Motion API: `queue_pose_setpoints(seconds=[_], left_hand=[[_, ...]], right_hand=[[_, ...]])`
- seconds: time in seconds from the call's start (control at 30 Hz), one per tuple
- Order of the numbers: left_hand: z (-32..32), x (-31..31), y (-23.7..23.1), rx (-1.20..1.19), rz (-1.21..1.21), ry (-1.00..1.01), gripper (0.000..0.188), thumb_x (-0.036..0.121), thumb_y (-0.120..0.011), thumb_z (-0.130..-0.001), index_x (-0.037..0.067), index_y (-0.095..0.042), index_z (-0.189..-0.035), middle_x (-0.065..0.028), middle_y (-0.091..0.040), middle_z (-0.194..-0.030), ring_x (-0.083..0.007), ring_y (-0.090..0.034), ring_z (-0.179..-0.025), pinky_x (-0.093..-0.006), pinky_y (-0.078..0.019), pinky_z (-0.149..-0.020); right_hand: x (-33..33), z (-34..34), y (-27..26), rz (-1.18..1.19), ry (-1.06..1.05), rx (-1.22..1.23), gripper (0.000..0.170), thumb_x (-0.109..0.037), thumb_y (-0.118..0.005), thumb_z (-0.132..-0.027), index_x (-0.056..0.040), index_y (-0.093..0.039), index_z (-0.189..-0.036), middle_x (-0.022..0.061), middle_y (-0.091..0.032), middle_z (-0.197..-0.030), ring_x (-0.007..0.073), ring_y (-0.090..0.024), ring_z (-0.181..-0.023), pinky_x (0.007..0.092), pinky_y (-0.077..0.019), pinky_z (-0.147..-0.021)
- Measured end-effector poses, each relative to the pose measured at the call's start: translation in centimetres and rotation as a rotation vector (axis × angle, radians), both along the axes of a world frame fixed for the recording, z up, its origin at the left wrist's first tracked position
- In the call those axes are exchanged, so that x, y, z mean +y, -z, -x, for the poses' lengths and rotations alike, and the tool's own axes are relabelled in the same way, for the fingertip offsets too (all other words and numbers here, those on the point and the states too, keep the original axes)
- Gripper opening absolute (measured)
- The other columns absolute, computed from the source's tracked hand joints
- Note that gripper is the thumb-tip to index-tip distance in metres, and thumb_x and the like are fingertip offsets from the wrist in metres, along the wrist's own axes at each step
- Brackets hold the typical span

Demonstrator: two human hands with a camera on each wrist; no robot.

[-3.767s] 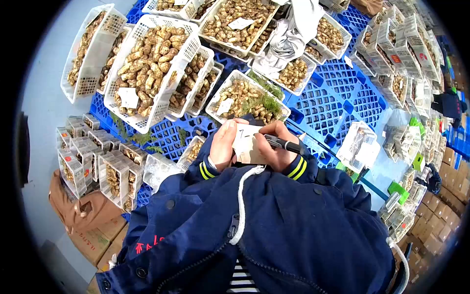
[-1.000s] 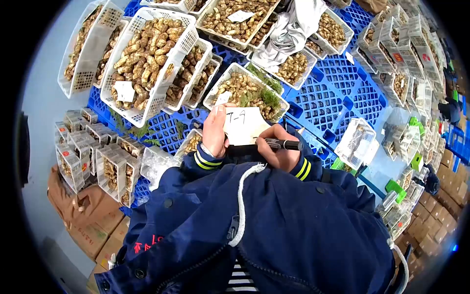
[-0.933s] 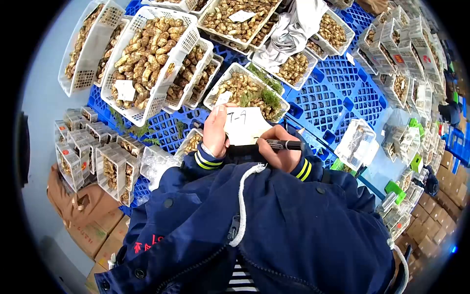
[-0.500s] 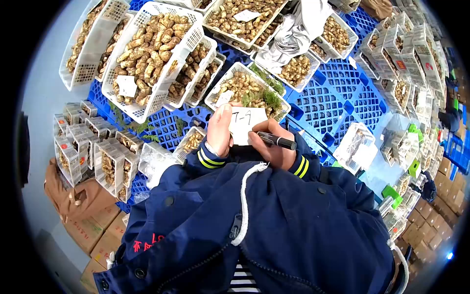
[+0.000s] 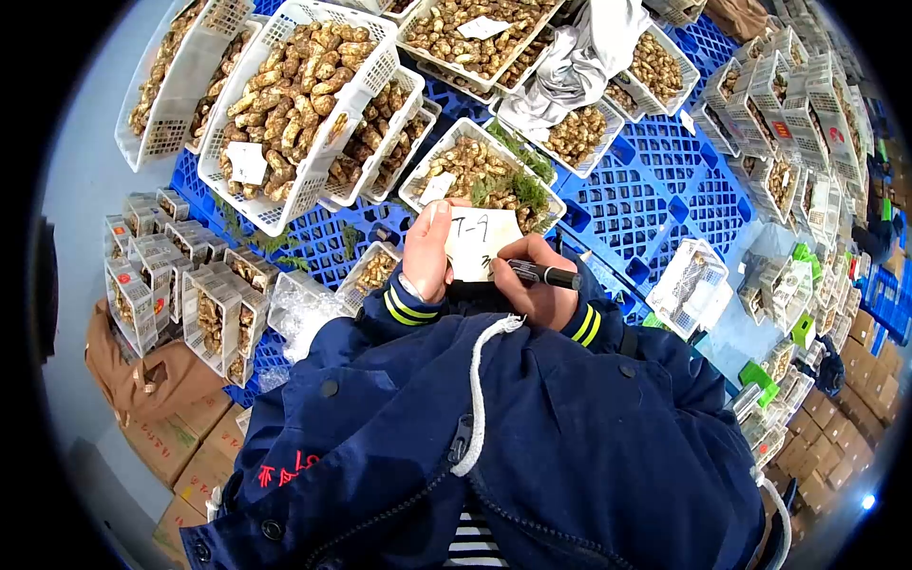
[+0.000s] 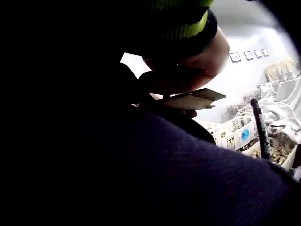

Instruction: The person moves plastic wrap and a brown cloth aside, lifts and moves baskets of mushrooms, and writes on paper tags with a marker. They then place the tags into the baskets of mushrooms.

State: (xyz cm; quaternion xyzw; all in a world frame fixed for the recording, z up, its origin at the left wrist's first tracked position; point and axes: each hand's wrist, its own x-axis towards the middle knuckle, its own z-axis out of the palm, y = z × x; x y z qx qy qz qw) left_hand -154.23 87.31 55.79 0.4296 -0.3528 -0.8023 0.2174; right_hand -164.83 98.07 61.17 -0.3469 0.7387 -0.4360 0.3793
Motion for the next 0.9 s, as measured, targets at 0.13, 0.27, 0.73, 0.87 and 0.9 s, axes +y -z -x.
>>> queue_pose_setpoints(seconds=[0.13, 0.27, 0.73, 0.87, 0.9], left_hand=[[0.0, 0.0, -0.2, 0.0, 0.0, -0.003, 0.031, 0.029, -0.034, -0.09, 0.005, -0.052, -0.094, -0.0035, -0.058, -0.066, -0.0043, -0.043, -0.037, -0.0173, -0.0279, -0.029], [0.2, -0.1, -0.1, -0.033, 0.018, -0.034, 0.029, 0.027, -0.033, -0.091, 0.005, -0.051, -0.094, -0.0025, -0.056, -0.065, -0.0041, -0.043, -0.036, -0.0162, -0.0269, -0.028], [-4.2, -4.0, 0.7, -0.005, 0.201, -0.541, 0.026, 0.022, -0.037, -0.09, 0.001, -0.052, -0.089, -0.0028, -0.055, -0.071, -0.007, -0.051, -0.063, -0.0198, -0.0416, -0.059], [-7.0, -5.5, 0.8, -0.213, 0.133, -0.499, 0.027, 0.023, -0.037, -0.091, 0.002, -0.052, -0.089, -0.0034, -0.055, -0.075, -0.008, -0.051, -0.065, -0.0213, -0.0424, -0.06], [-7.6, -5.8, 1.7, -0.186, 0.145, -0.571, 0.027, 0.024, -0.037, -0.09, 0.002, -0.052, -0.089, -0.0034, -0.055, -0.074, -0.008, -0.051, -0.064, -0.0212, -0.0424, -0.059]], right_hand=[[-0.1, 0.1, 0.2, -0.023, 0.07, -0.071, 0.015, -0.012, -0.06, -0.075, -0.0007, -0.052, -0.078, 0.0061, -0.056, -0.064, 0.0085, -0.05, -0.056, 0.0228, -0.0411, -0.052], [0.6, 1.1, 0.9, 0.058, -0.015, -0.115, 0.013, -0.011, -0.059, -0.075, -0.0013, -0.054, -0.081, 0.0046, -0.055, -0.064, 0.0088, -0.05, -0.055, 0.0216, -0.0399, -0.051], [-6.2, 1.9, 3.9, 0.12, -0.118, -0.175, 0.016, -0.005, -0.06, -0.072, -0.0026, -0.053, -0.086, 0.002, -0.052, -0.072, 0.0097, -0.05, -0.066, 0.0216, -0.041, -0.062], [-9.6, 0.1, 5.1, 0.073, -0.222, -0.36, 0.021, -0.008, -0.062, -0.071, -0.0037, -0.051, -0.089, -0.0005, -0.047, -0.071, 0.008, -0.046, -0.062, 0.0204, -0.0395, -0.058], [-10.7, -0.5, 4.8, 0.013, -0.129, -0.526, 0.023, -0.007, -0.062, -0.071, -0.0044, -0.051, -0.09, -0.0007, -0.046, -0.072, 0.0074, -0.047, -0.063, 0.0197, -0.0401, -0.057]])
